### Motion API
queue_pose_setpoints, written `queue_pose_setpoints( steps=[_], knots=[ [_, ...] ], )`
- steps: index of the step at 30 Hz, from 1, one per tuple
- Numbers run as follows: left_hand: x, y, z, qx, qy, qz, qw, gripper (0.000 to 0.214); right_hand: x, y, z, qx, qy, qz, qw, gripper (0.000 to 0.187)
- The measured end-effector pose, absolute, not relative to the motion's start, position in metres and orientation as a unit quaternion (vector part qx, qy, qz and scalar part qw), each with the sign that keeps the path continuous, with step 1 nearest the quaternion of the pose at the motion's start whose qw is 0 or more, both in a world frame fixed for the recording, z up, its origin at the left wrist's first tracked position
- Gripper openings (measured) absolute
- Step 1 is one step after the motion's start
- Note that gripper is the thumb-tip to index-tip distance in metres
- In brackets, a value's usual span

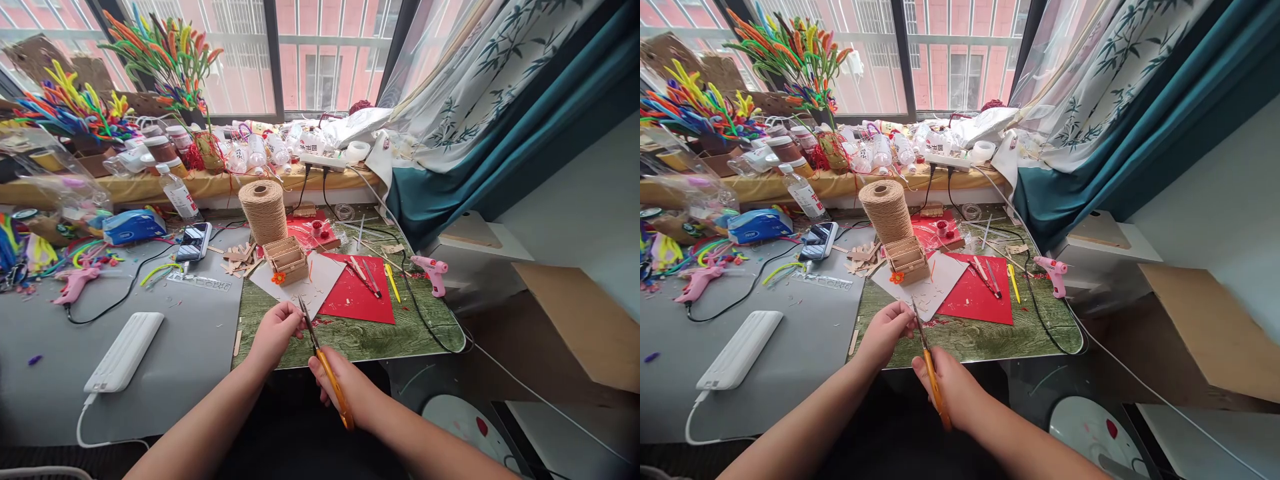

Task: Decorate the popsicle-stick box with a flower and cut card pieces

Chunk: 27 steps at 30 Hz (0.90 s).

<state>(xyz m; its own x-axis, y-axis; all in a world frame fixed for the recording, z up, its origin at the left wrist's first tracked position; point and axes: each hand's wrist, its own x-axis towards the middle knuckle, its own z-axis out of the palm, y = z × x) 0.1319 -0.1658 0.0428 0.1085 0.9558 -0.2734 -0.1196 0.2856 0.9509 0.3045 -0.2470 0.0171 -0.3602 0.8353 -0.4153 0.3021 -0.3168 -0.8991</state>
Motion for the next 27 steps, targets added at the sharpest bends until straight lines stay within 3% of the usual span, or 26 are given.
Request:
queue_pose_setpoints(
  steps=[4, 9, 14, 20, 27],
  knots=[
    [0.131, -0.165, 0.040, 0.411, 0.511, 0.429, 0.621, 0.026, 0.302, -0.241, 0.025, -0.557, -0.523, 0.619, 0.182, 0.049],
    [0.130, -0.157, 0.039, 0.402, 0.521, 0.421, 0.625, 0.029, 0.299, -0.229, 0.027, -0.559, -0.481, 0.652, 0.176, 0.040],
    [0.128, -0.157, 0.030, 0.391, 0.514, 0.428, 0.633, 0.037, 0.293, -0.219, 0.022, -0.521, -0.363, 0.739, 0.225, 0.032],
    [0.130, -0.206, 0.035, 0.395, 0.489, 0.423, 0.652, 0.038, 0.290, -0.214, 0.023, -0.501, -0.282, 0.774, 0.266, 0.038],
    [0.157, -0.239, 0.030, 0.373, 0.433, 0.372, 0.731, 0.098, 0.300, -0.203, 0.037, -0.547, -0.455, 0.673, 0.204, 0.035]
  ],
)
